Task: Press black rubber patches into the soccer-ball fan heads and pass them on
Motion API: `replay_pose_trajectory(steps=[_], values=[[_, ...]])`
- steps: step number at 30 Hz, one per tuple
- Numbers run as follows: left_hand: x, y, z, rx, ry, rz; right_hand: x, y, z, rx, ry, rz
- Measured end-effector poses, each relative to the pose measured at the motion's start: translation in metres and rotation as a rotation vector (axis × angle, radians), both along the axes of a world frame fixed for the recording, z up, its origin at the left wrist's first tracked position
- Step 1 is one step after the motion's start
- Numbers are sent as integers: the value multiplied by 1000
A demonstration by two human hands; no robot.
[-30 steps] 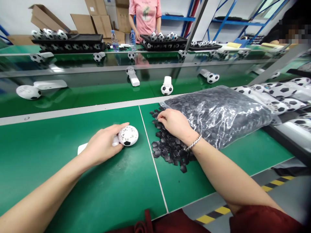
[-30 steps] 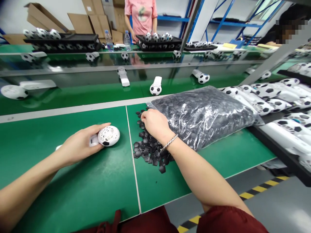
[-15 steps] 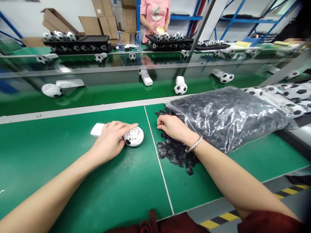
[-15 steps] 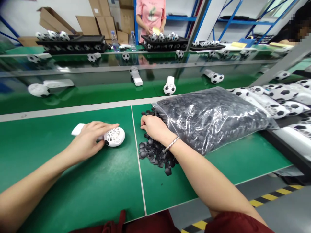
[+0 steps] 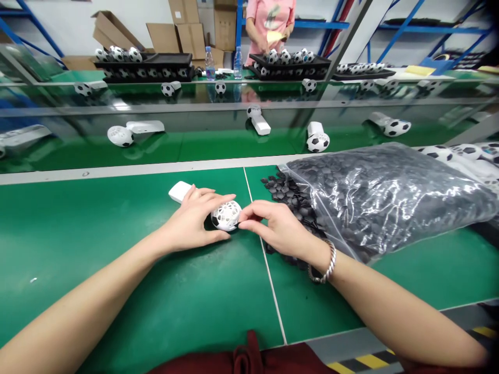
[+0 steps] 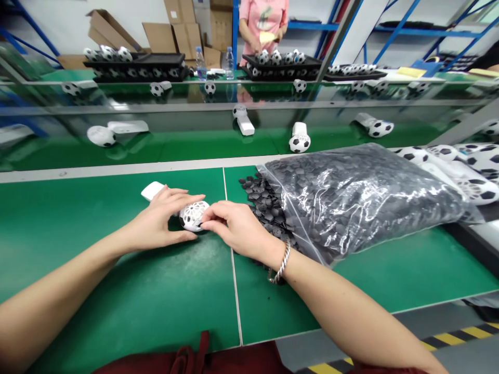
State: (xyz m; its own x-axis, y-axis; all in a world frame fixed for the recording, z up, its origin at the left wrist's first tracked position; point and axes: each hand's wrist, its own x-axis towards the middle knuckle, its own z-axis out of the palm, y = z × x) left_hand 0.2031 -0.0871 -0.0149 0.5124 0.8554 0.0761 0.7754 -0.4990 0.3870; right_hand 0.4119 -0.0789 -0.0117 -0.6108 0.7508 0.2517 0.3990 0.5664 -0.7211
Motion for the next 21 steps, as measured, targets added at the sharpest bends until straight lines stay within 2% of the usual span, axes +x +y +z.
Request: replay_pose_trajectory(steps=[2, 12, 18, 21], values=[[2, 0, -2, 11, -25, 28, -3, -1, -4, -42, 7, 6], [8, -1, -4, 34, -76, 101, -11, 3, -14, -6, 76, -53], [10, -1, -5, 30, -193, 104, -17, 6, -18, -285, 181, -39], [10, -1, -7, 21, -247, 100, -18, 6, -18, -257, 165, -58]])
